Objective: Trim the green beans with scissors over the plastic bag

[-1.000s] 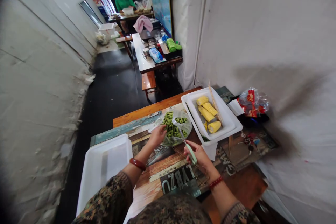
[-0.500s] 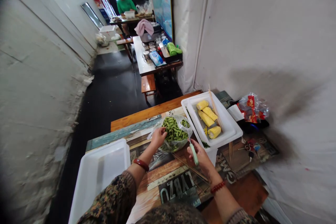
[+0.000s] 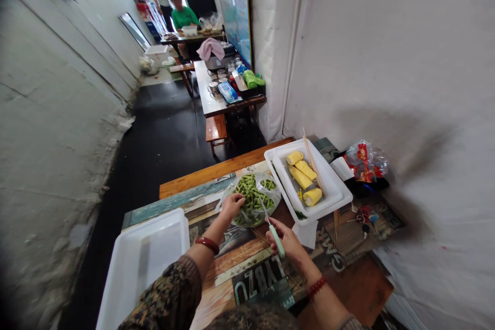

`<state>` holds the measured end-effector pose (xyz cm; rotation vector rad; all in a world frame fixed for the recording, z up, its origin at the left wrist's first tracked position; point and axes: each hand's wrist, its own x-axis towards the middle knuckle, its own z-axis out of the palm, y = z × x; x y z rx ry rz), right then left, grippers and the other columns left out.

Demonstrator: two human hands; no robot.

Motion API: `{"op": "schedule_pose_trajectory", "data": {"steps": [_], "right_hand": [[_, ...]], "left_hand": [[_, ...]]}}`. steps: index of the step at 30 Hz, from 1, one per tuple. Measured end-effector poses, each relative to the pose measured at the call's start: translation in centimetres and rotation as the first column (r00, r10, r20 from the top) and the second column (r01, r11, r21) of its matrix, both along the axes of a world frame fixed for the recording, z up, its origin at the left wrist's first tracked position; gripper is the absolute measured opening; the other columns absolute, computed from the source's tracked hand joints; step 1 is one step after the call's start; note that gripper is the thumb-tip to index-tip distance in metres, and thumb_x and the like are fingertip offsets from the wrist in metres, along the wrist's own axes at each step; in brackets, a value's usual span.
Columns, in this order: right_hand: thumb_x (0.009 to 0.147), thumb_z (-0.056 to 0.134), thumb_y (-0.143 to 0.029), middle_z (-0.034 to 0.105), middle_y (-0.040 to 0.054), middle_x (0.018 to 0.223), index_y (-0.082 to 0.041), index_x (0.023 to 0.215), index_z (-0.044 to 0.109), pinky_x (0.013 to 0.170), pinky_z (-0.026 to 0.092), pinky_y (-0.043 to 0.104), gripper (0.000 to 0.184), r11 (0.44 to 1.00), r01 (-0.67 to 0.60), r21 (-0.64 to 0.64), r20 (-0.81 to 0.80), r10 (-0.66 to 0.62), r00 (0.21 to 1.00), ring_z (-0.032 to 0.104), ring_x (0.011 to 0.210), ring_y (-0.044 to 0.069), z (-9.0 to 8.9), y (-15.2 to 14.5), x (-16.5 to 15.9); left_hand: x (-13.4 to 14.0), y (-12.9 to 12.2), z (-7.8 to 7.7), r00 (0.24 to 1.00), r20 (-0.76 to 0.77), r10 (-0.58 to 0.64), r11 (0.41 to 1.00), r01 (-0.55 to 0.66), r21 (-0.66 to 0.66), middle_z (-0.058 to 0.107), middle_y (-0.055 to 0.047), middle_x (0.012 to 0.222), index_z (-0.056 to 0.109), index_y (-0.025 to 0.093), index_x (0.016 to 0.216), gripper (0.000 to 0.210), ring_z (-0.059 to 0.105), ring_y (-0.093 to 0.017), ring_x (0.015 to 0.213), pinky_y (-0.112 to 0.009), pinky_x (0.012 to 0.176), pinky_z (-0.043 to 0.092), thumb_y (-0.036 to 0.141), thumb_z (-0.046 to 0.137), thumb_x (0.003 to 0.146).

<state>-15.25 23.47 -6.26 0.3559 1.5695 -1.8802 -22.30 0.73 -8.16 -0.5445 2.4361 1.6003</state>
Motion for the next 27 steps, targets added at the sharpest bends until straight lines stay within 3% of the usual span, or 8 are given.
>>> {"op": "schedule_pose_trajectory", "data": {"steps": [6, 10, 13, 18, 22, 27], "right_hand": [[0.063, 0.082, -0.037, 0.058, -0.006, 0.065, -0.019, 0.125, 0.061, 0.043, 0.038, 0.02, 0.067, 0.998, -0.053, -0.017, -0.11, 0.05, 0.993, 0.048, 0.049, 0.008, 1.3, -0.9, 1.3], [0.069, 0.077, -0.029, 0.059, -0.0041, 0.07, -0.019, 0.128, 0.061, 0.052, 0.043, 0.022, 0.062, 0.991, -0.127, -0.042, -0.306, 0.109, 0.946, 0.05, 0.056, 0.01, 4.5, -1.6, 2.5], [0.073, 0.07, -0.02, 0.064, -0.0003, 0.082, -0.021, 0.131, 0.06, 0.065, 0.05, 0.026, 0.059, 0.974, -0.222, 0.052, -0.449, 0.222, 0.866, 0.057, 0.069, 0.014, 7.2, -1.5, 3.6], [0.068, 0.069, -0.013, 0.066, 0.0053, 0.105, -0.026, 0.135, 0.057, 0.087, 0.052, 0.035, 0.069, 0.904, -0.332, 0.269, -0.643, 0.426, 0.637, 0.063, 0.093, 0.022, 10.6, -1.5, 5.8], [0.066, 0.071, -0.012, 0.064, 0.0077, 0.116, -0.028, 0.138, 0.053, 0.091, 0.053, 0.037, 0.076, 0.844, -0.369, 0.39, -0.688, 0.534, 0.492, 0.061, 0.103, 0.025, 12.0, -2.0, 7.7], [0.068, 0.078, -0.019, 0.062, 0.0085, 0.121, -0.031, 0.141, 0.05, 0.09, 0.053, 0.038, 0.079, 0.795, -0.354, 0.493, -0.698, 0.604, 0.384, 0.063, 0.097, 0.024, 13.0, -2.4, 9.4]], "left_hand": [[4.2, -0.1, 5.7, 1.0, -0.016, 0.0, 0.916, 0.007, 0.402, 0.064, -0.001, 0.07, 0.058, 0.018, 0.083, 0.033, 0.055, -0.011, 0.059, -0.022, 0.053, 0.037, 0.05, 0.061, 0.076], [8.1, 0.2, 10.3, 0.997, -0.055, 0.046, 0.832, -0.008, 0.555, 0.064, -0.001, 0.07, 0.06, 0.016, 0.09, 0.041, 0.052, -0.008, 0.056, -0.019, 0.051, 0.035, 0.051, 0.071, 0.073], [10.8, 0.2, 13.6, 0.992, -0.07, 0.103, 0.761, -0.033, 0.647, 0.064, 0.0, 0.069, 0.062, 0.015, 0.086, 0.035, 0.05, -0.006, 0.054, -0.018, 0.051, 0.033, 0.045, 0.076, 0.073], [14.9, 0.1, 17.3, 0.975, -0.149, 0.162, 0.799, -0.041, 0.599, 0.063, 0.001, 0.064, 0.064, 0.015, 0.08, 0.032, 0.048, -0.007, 0.053, -0.019, 0.052, 0.034, 0.045, 0.075, 0.075], [18.3, -0.1, 18.7, 0.958, -0.225, 0.176, 0.845, -0.03, 0.534, 0.061, 0.001, 0.063, 0.062, 0.016, 0.077, 0.031, 0.046, -0.008, 0.054, -0.021, 0.053, 0.035, 0.044, 0.074, 0.076], [21.9, -0.6, 19.8, 0.939, -0.266, 0.217, 0.871, -0.063, 0.488, 0.059, 0.001, 0.063, 0.063, 0.016, 0.076, 0.029, 0.047, -0.009, 0.057, -0.022, 0.055, 0.036, 0.043, 0.074, 0.076]]}}
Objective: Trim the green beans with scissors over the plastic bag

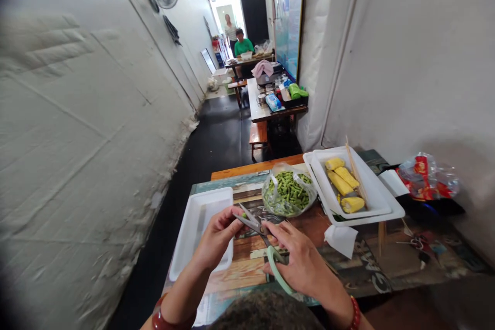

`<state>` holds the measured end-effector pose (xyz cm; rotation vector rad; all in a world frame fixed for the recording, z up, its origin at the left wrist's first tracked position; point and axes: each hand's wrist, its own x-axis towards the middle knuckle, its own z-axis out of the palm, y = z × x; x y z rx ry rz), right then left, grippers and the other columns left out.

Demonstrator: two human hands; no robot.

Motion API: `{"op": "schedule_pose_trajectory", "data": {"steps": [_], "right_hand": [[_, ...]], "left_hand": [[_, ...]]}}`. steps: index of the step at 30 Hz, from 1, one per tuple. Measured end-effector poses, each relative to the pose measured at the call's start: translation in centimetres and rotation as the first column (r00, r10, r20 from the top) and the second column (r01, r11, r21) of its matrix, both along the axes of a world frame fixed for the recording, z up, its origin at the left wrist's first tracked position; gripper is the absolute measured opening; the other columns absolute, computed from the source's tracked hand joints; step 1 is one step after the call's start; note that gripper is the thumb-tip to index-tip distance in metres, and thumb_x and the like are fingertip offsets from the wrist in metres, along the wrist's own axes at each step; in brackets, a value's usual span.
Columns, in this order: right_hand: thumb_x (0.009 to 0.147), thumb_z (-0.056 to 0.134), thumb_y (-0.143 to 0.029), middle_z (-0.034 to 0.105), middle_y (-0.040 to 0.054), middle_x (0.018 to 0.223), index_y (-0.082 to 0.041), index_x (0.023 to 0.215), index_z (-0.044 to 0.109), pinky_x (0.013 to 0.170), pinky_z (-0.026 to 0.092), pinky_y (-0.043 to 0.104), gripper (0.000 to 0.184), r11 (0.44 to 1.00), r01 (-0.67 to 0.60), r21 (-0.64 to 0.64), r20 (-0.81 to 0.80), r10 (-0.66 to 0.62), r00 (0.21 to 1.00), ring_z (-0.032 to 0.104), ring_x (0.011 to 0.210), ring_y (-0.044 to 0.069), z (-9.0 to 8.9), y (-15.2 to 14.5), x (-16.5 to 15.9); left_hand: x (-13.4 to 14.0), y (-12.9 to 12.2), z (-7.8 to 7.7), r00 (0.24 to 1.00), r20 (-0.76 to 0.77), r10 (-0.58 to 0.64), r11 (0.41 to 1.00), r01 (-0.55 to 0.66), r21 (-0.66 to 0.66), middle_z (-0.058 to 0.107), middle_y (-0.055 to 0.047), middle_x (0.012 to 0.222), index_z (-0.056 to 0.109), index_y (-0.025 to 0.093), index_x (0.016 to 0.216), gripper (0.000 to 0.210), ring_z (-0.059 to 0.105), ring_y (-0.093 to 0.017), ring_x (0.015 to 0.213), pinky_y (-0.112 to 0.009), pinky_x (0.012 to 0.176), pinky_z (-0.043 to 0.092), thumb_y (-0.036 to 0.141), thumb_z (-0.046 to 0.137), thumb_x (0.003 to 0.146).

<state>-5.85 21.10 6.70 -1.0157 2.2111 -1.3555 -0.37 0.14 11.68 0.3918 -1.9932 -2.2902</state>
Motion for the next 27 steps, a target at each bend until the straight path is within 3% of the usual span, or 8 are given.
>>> {"op": "schedule_pose_trajectory", "data": {"steps": [13, 19, 27], "right_hand": [[0.078, 0.074, -0.045, 0.065, 0.0114, 0.116, -0.028, 0.141, 0.051, 0.076, 0.056, 0.036, 0.069, 0.987, -0.157, 0.036, -0.111, 0.16, 0.981, 0.063, 0.078, 0.022, 1.6, -0.9, 1.8], [0.077, 0.076, -0.035, 0.065, 0.0063, 0.089, -0.021, 0.136, 0.057, 0.071, 0.053, 0.034, 0.063, 0.997, -0.079, -0.021, -0.163, 0.075, 0.984, 0.06, 0.073, 0.021, 1.1, -1.3, 2.9], [0.082, 0.067, -0.022, 0.069, 0.008, 0.095, -0.02, 0.133, 0.057, 0.076, 0.052, 0.034, 0.052, 0.998, -0.041, -0.037, -0.108, 0.037, 0.993, 0.063, 0.08, 0.022, -0.5, -1.2, 3.9]], "left_hand": [[4.7, -0.7, 2.3, 0.997, -0.071, -0.01, 0.992, 0.0, -0.128, 0.061, -0.001, 0.069, 0.067, 0.016, 0.074, 0.024, 0.047, -0.012, 0.063, -0.024, 0.061, 0.039, 0.039, 0.069, 0.082], [5.1, -0.6, 2.1, 0.999, -0.045, -0.024, 0.988, 0.017, -0.154, 0.058, 0.0, 0.065, 0.066, 0.016, 0.073, 0.025, 0.045, -0.011, 0.061, -0.024, 0.061, 0.039, 0.04, 0.069, 0.082], [5.1, -0.6, 0.5, 0.998, 0.013, -0.065, 0.991, 0.066, -0.112, 0.054, 0.001, 0.064, 0.064, 0.016, 0.073, 0.028, 0.043, -0.011, 0.06, -0.023, 0.058, 0.036, 0.042, 0.069, 0.081]]}}
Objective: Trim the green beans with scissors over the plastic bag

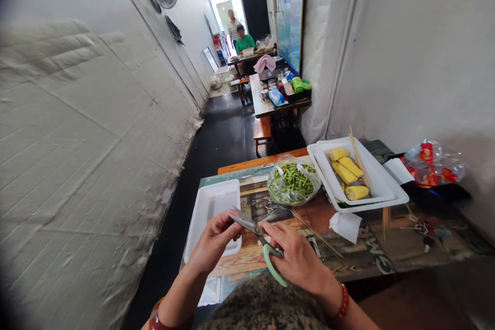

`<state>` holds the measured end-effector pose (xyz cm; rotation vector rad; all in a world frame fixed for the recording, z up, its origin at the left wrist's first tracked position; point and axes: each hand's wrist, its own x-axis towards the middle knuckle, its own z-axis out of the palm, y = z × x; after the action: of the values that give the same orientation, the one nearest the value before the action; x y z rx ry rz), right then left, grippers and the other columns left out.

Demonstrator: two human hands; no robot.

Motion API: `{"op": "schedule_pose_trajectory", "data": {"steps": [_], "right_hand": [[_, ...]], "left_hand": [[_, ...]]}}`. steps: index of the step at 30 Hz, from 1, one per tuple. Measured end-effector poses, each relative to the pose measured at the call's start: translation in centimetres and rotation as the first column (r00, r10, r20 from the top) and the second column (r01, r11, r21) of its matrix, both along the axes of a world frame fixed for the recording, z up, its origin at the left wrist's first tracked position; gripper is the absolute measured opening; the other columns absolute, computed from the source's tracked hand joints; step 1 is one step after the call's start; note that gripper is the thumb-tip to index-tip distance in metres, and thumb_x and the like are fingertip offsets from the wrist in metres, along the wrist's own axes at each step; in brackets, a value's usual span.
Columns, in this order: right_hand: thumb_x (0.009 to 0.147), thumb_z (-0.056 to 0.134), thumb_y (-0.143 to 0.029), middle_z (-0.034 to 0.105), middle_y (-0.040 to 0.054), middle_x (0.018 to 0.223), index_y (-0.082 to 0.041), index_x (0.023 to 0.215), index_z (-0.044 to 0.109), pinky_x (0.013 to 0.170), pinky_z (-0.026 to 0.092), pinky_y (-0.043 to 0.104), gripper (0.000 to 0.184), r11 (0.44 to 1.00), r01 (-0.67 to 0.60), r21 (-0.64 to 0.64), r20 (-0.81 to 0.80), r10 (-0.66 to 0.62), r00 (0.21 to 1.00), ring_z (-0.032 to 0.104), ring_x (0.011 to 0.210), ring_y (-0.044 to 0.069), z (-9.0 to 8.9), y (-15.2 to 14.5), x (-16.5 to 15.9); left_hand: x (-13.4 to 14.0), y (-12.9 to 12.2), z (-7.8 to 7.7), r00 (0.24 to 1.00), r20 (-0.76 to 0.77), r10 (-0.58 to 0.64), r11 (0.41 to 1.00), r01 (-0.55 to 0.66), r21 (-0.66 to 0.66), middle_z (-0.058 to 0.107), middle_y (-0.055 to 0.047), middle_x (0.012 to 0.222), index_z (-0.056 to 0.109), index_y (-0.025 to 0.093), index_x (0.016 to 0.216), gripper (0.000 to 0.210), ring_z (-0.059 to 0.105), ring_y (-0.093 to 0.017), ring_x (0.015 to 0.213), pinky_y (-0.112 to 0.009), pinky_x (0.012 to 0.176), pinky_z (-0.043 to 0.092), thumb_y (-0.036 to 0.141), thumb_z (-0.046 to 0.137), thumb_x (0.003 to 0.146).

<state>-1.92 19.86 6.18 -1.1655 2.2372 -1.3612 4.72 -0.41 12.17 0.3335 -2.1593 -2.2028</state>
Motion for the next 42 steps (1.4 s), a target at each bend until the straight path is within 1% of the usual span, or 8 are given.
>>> {"op": "schedule_pose_trajectory", "data": {"steps": [7, 16, 22, 25, 28, 34, 37, 42], "right_hand": [[0.078, 0.074, -0.028, 0.068, 0.0075, 0.095, -0.019, 0.131, 0.058, 0.074, 0.052, 0.032, 0.056, 0.999, -0.045, -0.016, 0.006, 0.045, 0.999, 0.062, 0.076, 0.02, -1.0, -0.6, 0.1], [0.081, 0.065, -0.024, 0.068, 0.006, 0.086, -0.017, 0.123, 0.063, 0.073, 0.051, 0.032, 0.043, 0.999, 0.019, -0.034, 0.087, -0.016, 0.996, 0.061, 0.077, 0.021, -3.5, 0.0, 0.0], [0.078, 0.065, -0.024, 0.072, 0.0119, 0.114, -0.019, 0.125, 0.064, 0.092, 0.051, 0.037, 0.047, 0.982, 0.164, -0.096, 0.249, -0.136, 0.959, 0.066, 0.102, 0.026, -6.4, 0.8, -0.9], [0.074, 0.068, -0.026, 0.071, 0.0135, 0.119, -0.018, 0.123, 0.065, 0.097, 0.049, 0.042, 0.049, 0.95, 0.31, -0.047, 0.372, -0.271, 0.888, 0.065, 0.109, 0.029, -8.6, 1.3, -2.2], [0.07, 0.072, -0.03, 0.074, 0.0106, 0.111, -0.02, 0.116, 0.068, 0.094, 0.051, 0.041, 0.047, 0.89, 0.456, -0.013, 0.499, -0.389, 0.774, 0.068, 0.101, 0.027, -10.5, 1.7, -4.5], [0.064, 0.079, -0.045, 0.076, 0.0086, 0.093, -0.018, 0.102, 0.071, 0.082, 0.055, 0.039, 0.047, 0.797, 0.603, 0.028, 0.596, -0.498, 0.63, 0.069, 0.089, 0.027, -12.6, 2.2, -11.0], [0.061, 0.081, -0.046, 0.075, 0.0079, 0.088, -0.018, 0.099, 0.071, 0.073, 0.056, 0.035, 0.049, 0.732, 0.68, 0.053, 0.645, -0.545, 0.536, 0.069, 0.083, 0.025, -13.5, 3.0, -14.1], [0.079, 0.064, -0.056, 0.067, 0.0014, 0.071, -0.017, 0.104, 0.065, 0.044, 0.046, 0.021, 0.046, 0.629, 0.768, 0.119, 0.773, -0.544, 0.326, 0.058, 0.054, 0.013, -14.6, 5.4, -16.5]], "left_hand": [[0.3, -0.7, -2.7, 0.998, 0.062, 0.006, 0.999, -0.003, -0.036, 0.055, 0.001, 0.065, 0.063, 0.016, 0.075, 0.026, 0.042, -0.011, 0.061, -0.022, 0.057, 0.034, 0.041, 0.065, 0.085], [-1.4, 0.9, -6.0, 0.98, 0.191, 0.061, 0.994, -0.077, 0.081, 0.052, 0.004, 0.06, 0.058, 0.017, 0.072, 0.03, 0.04, -0.008, 0.055, -0.02, 0.053, 0.032, 0.043, 0.068, 0.081], [-5.0, 1.1, -9.8, 0.951, 0.308, -0.016, 0.969, -0.062, 0.239, 0.057, 0.004, 0.06, 0.053, 0.019, 0.076, 0.018, 0.044, -0.008, 0.049, -0.02, 0.05, 0.031, 0.032, 0.064, 0.074], [-7.7, 0.9, -11.4, 0.938, 0.344, -0.034, 0.981, -0.034, 0.19, 0.054, 0.005, 0.059, 0.052, 0.02, 0.076, 0.01, 0.044, -0.008, 0.047, -0.02, 0.049, 0.03, 0.025, 0.056, 0.068], [-11.3, 1.3, -12.4, 0.935, 0.346, -0.077, 0.991, 0.035, 0.126, 0.047, 0.007, 0.055, 0.056, 0.018, 0.075, 0.009, 0.037, -0.006, 0.045, -0.019, 0.046, 0.025, 0.024, 0.053, 0.069], [-19.9, 4.3, -13.9, 0.913, 0.351, -0.206, 0.978, 0.199, 0.057, 0.047, 0.006, 0.054, 0.067, 0.013, 0.089, 0.023, 0.037, -0.007, 0.045, -0.02, 0.044, 0.026, 0.022, 0.054, 0.073], [-23.7, 5.5, -15.5, 0.909, 0.364, -0.203, 0.977, 0.215, 0.009, 0.047, 0.007, 0.055, 0.064, 0.012, 0.11, 0.038, 0.036, -0.008, 0.044, -0.021, 0.043, 0.026, 0.019, 0.051, 0.075], [-26.5, 5.0, -18.7, 0.905, 0.417, -0.082, 0.98, 0.15, -0.133, 0.044, 0.009, 0.054, 0.049, 0.008, 0.134, 0.055, 0.035, -0.008, 0.042, -0.021, 0.042, 0.026, 0.021, 0.048, 0.081]]}}
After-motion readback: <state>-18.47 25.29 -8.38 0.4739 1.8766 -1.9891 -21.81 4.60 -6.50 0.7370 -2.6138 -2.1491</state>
